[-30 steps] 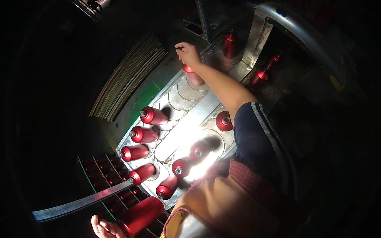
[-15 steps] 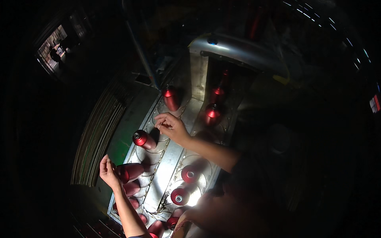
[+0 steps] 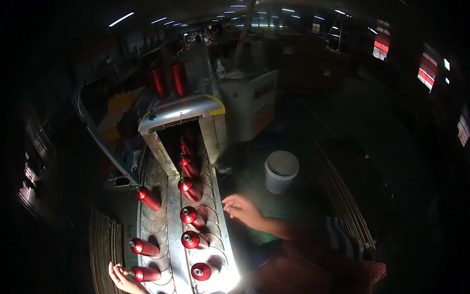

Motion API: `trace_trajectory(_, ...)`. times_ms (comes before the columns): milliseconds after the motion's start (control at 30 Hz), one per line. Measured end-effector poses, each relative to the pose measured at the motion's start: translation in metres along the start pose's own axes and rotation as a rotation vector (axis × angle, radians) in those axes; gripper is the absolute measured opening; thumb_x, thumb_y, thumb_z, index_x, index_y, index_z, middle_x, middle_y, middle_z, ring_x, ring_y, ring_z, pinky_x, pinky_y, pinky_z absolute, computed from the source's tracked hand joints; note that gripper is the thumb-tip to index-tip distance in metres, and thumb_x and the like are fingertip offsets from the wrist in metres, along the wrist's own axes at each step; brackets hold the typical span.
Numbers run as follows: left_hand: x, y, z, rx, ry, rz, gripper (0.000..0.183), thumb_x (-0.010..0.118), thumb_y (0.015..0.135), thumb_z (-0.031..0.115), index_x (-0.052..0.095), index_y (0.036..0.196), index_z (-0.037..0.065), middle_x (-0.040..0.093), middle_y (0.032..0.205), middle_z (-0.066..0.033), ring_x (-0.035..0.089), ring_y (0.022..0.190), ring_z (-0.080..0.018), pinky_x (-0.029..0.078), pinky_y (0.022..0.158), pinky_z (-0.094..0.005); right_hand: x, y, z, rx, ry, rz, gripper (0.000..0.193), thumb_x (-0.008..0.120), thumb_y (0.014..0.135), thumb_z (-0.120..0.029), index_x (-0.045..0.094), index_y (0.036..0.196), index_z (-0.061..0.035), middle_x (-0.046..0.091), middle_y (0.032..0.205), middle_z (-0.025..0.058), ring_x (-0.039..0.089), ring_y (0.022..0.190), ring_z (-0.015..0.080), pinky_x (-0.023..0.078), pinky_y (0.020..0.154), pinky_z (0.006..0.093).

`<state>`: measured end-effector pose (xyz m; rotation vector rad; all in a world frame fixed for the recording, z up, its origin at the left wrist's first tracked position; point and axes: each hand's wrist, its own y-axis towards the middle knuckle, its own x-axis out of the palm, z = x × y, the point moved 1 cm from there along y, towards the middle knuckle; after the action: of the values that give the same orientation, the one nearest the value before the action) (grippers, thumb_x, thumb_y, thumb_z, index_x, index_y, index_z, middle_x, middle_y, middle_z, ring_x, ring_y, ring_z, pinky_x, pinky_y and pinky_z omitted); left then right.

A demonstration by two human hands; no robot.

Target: The person repeatedly picks up red spray cans from a metal tray, inspects them, and places them onto a nearby rack. The person handles the cans one at a time, rotating them in hand before setting them down.

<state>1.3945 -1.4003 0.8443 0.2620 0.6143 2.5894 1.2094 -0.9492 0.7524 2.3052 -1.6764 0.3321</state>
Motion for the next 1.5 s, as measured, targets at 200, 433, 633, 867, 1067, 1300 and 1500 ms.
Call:
trace_trajectory(200, 0.029, -0.155, 0.111, -0.278, -0.099, 0.042, 0.023, 0.052, 0.102, 0.018, 0.064, 0.111, 0.000, 0.063, 0.086, -0.0042, 0.054, 0.070, -0.0081, 0.042, 0.060, -0.0221, -0.024, -0.053, -0.017, 0.097, -0.020, -0.032, 0.024, 0.058, 0.096, -0.008, 0.057, 0.120, -0.0040, 0.062, 0.098, 0.0040, 0.057, 0.080, 0.0089, 0.049, 0.074, 0.0235)
trace_trajectory(433, 0.022, -0.333, 0.157, -0.427, -0.095, 0.136, 0.024, 0.051, 0.102, 0.019, 0.063, 0.108, 0.000, 0.063, 0.084, -0.0047, 0.054, 0.068, -0.0087, 0.042, 0.059, -0.0220, -0.029, -0.118, 0.020, 0.157, 0.120, -0.397, 0.029, 0.061, 0.093, -0.005, 0.056, 0.121, -0.0049, 0.061, 0.096, 0.0013, 0.058, 0.084, 0.0079, 0.050, 0.076, 0.0236)
trace_trajectory(633, 0.023, -0.451, 0.209, -0.479, -0.047, 0.278, 0.025, 0.050, 0.103, 0.020, 0.063, 0.105, -0.001, 0.063, 0.083, -0.0051, 0.054, 0.067, -0.0092, 0.042, 0.058, -0.0219, -0.001, -0.201, 0.023, 0.173, 0.191, -0.705, 0.041, 0.060, 0.080, 0.002, 0.054, 0.120, -0.0036, 0.050, 0.084, -0.0026, 0.048, 0.076, 0.0057, 0.043, 0.069, 0.0224)
trace_trajectory(867, -0.007, -0.543, 0.268, -0.496, -0.078, 0.408, 0.026, 0.049, 0.103, 0.021, 0.063, 0.102, -0.001, 0.062, 0.081, -0.0056, 0.054, 0.065, -0.0098, 0.041, 0.057, -0.0218, 0.013, -0.317, -0.004, 0.213, 0.170, -1.123, 0.038, 0.058, 0.080, 0.001, 0.056, 0.118, -0.0008, 0.061, 0.087, 0.0016, 0.056, 0.078, 0.0090, 0.047, 0.072, 0.0253)
trace_trajectory(1067, -0.049, -0.655, 0.293, -0.436, -0.113, 0.466, 0.043, 0.044, 0.105, 0.033, 0.060, 0.084, -0.001, 0.060, 0.074, -0.0072, 0.054, 0.060, -0.0132, 0.044, 0.054, -0.0254, -0.003, -0.421, 0.013, 0.483, 0.242, -1.476, 0.036, 0.062, 0.092, -0.011, 0.053, 0.126, -0.0012, 0.067, 0.105, 0.0098, 0.063, 0.098, 0.0139, 0.049, 0.089, 0.0296)
trace_trajectory(1300, -0.135, -0.808, 0.333, -0.346, -0.143, 0.805, 0.055, 0.041, 0.105, 0.039, 0.064, 0.072, 0.002, 0.064, 0.073, -0.0089, 0.057, 0.063, -0.0141, 0.045, 0.058, -0.0268, 0.019, -0.575, 0.010, 0.464, 0.044, -1.792, 0.023, 0.062, 0.093, -0.008, 0.061, 0.116, -0.0050, 0.069, 0.098, 0.0016, 0.062, 0.086, 0.0095, 0.051, 0.076, 0.0256)
trace_trajectory(1500, -0.260, -0.930, 0.378, -0.329, -0.076, 1.245, 0.050, 0.050, 0.100, 0.047, 0.067, 0.077, 0.006, 0.066, 0.073, -0.0033, 0.057, 0.064, -0.0089, 0.045, 0.059, -0.0237, 0.067, -0.702, 0.010, 0.491, -0.271, -1.976, 0.019, 0.060, 0.095, -0.004, 0.063, 0.114, -0.0028, 0.066, 0.095, -0.0017, 0.054, 0.075, 0.0032, 0.042, 0.061, 0.0192)
